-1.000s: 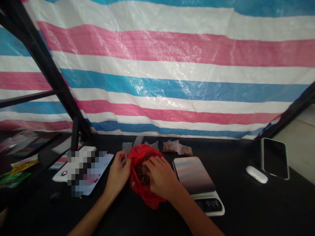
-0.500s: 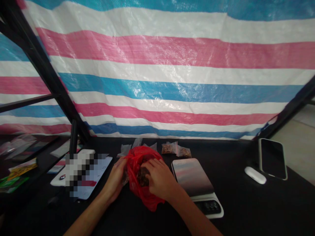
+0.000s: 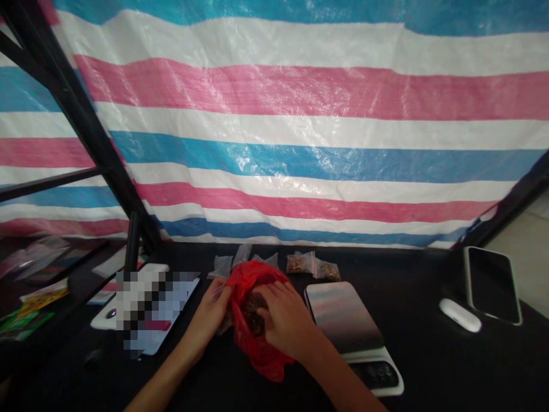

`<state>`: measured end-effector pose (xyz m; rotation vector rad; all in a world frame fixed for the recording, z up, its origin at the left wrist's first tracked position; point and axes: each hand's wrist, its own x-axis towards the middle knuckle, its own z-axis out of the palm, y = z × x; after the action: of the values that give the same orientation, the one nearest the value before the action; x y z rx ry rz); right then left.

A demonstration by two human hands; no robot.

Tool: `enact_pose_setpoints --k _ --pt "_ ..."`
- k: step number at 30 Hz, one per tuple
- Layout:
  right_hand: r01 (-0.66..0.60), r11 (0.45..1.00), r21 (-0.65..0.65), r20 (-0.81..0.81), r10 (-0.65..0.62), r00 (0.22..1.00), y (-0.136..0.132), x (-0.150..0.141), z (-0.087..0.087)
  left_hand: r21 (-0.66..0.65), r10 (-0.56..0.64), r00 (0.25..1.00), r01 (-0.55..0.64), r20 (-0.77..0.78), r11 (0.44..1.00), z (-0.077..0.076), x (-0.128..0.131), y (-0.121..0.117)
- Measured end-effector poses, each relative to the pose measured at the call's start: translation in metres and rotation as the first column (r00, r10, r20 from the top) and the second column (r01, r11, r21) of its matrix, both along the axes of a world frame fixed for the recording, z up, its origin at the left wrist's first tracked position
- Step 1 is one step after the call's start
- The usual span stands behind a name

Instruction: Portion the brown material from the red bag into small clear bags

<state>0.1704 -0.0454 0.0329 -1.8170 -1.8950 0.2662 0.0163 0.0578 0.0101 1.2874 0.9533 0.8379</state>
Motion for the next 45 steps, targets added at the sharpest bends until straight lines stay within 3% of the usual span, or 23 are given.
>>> enact_pose_setpoints --k 5,9,16,21,24,29,34,40,45 --pt "0.036 0.999 0.038 -0.081 -0.033 0.996 0.002 0.005 -0.003 0.275 0.123 0.992 -0.124 0.023 0.953 0.006 -0.003 -0.001" --pt "0.068 0.997 0.032 -0.157 -0.062 0.986 0.002 0.009 0.000 0.401 0.176 0.984 -0.164 0.007 0.901 0.012 -0.008 -0.005" --pt "-0.079 0.986 0.147 -0.327 0.124 0.937 -0.006 0.005 0.013 0.487 0.115 0.979 -0.018 -0.170 0.873 0.009 -0.011 -0.009" --pt "-0.060 0.976 0.207 -0.284 0.119 0.952 -0.006 -0.001 0.008 0.569 0.080 0.942 0.127 -0.325 0.813 0.006 -0.010 -0.015" --pt "-0.098 0.956 0.276 -0.159 0.146 0.976 -0.003 -0.003 0.004 0.581 0.044 0.926 0.199 -0.376 0.789 0.007 -0.007 -0.020" --pt "-0.160 0.908 0.388 -0.034 0.188 0.982 -0.001 0.000 0.000 0.543 -0.015 0.910 0.261 -0.415 0.798 0.006 -0.004 -0.023" --pt "-0.204 0.900 0.385 0.060 0.196 0.979 0.000 0.003 -0.002 0.497 -0.061 0.927 0.253 -0.371 0.830 0.003 -0.004 -0.022" --pt "-0.101 0.921 0.375 -0.017 0.116 0.993 0.002 0.000 -0.003 0.463 -0.089 0.955 0.218 -0.284 0.859 0.002 -0.004 -0.021" --pt "-0.072 0.912 0.404 -0.055 0.102 0.993 -0.001 0.008 0.005 0.491 0.019 0.949 0.146 -0.314 0.859 0.006 -0.004 -0.020"
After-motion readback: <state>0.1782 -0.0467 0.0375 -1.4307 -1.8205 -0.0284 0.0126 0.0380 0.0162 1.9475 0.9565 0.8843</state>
